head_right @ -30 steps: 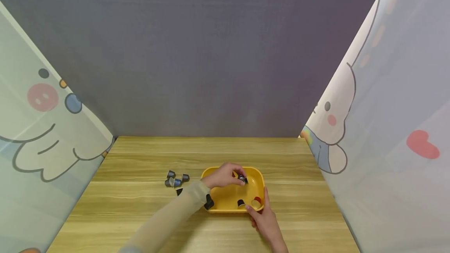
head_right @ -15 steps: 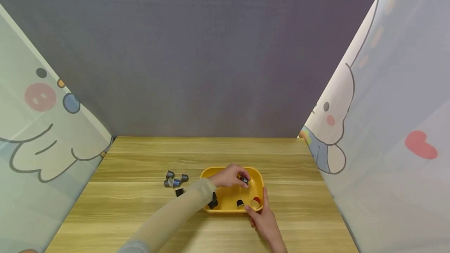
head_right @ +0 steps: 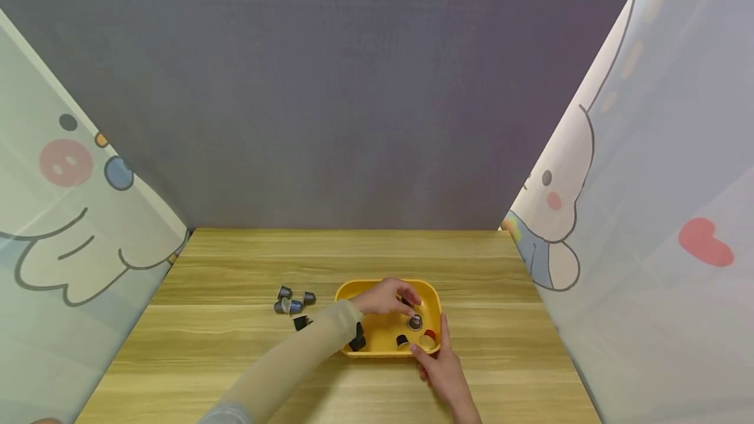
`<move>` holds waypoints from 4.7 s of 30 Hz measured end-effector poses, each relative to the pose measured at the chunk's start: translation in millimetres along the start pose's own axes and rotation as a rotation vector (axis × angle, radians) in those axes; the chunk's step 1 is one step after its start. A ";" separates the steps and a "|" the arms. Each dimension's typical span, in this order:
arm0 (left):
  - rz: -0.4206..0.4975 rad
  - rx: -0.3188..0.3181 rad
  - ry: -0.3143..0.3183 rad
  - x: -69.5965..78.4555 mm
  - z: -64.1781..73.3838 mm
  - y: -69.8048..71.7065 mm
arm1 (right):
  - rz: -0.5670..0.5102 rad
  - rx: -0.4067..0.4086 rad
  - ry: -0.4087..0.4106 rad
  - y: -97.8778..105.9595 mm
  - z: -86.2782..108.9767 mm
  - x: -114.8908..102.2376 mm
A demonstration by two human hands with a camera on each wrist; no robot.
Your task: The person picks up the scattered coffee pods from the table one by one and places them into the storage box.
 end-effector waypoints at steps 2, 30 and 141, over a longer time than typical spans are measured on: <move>0.012 0.001 -0.009 2.9 1.0 0.9 | -0.012 0.002 -0.009 0.0 -0.3 0.4; 0.036 0.074 -0.110 28.6 26.2 21.3 | 0.033 0.018 -0.016 1.4 1.8 -0.1; 0.338 0.396 -0.063 -19.8 138.7 49.4 | 0.027 0.014 -0.019 0.6 4.2 -1.2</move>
Point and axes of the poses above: each hand's wrist, its own z-axis away from the middle knuckle, its own y-axis out of the back of the hand, x = y × z, the point moved 7 cm from there along -z, towards the middle knuckle, and after that the axes turned 6 degrees about -x, right-handed, at the moved point
